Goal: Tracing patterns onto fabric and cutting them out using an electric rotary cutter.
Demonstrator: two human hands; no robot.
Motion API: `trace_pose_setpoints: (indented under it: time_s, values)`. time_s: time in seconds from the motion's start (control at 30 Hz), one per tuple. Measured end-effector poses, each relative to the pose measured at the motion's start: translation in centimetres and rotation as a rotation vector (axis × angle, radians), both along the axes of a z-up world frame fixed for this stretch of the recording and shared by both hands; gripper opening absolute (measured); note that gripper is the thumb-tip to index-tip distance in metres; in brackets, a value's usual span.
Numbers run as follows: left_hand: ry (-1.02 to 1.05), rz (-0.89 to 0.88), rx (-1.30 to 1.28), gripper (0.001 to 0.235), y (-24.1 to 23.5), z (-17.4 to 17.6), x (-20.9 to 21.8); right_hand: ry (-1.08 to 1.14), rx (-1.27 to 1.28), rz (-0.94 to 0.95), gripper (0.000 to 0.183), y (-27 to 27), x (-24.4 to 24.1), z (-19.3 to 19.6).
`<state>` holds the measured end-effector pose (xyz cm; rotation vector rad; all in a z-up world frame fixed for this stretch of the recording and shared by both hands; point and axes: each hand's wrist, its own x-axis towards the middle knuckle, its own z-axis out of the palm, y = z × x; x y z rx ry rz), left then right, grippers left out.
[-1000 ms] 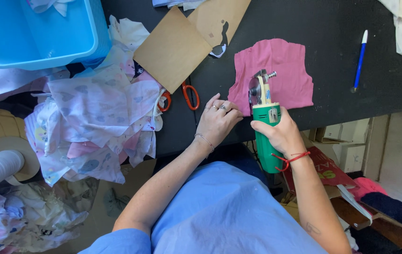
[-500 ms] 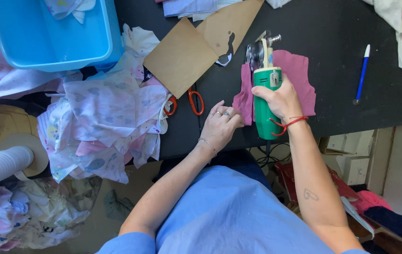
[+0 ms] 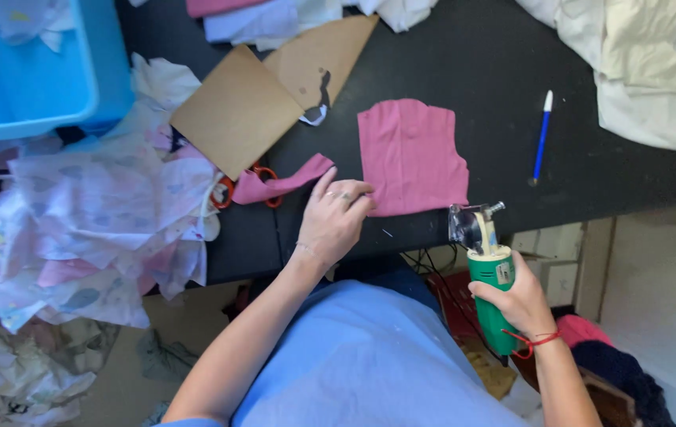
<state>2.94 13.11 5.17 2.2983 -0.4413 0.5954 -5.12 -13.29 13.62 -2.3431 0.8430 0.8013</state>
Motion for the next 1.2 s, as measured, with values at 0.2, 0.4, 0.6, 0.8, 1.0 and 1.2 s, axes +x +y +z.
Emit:
trace_pose_setpoints:
  time_s: [0.2,0.4,0.6,0.8,1.0,1.2]
  values:
    - [-0.025,-0.269,0.023,0.016,-7.8,-3.8,-0.6,0.095,0.079,-0.116,0.066,-0.3,-0.4,-0.1]
    - [0.077,-0.4,0.142,0.038,-8.6,-5.1,-1.5,0.046,0.103,-0.093,0.064,0.8,2.0,-0.5]
    - [0.089,-0.384,0.137,0.036,-8.5,-5.3,-1.3,0.053,0.106,-0.044,0.061,1.0,2.6,-0.5]
    - [0.091,-0.389,0.152,0.037,-8.6,-5.5,-1.5,0.037,0.102,-0.053,0.059,1.5,3.0,-0.5]
    - [0.107,-0.393,0.152,0.037,-8.5,-5.4,-1.4,0.024,0.1,-0.049,0.06,1.4,4.0,-1.0]
    - [0.102,-0.392,0.15,0.036,-8.4,-5.4,-1.5,0.001,0.098,-0.035,0.057,1.9,5.5,-1.0]
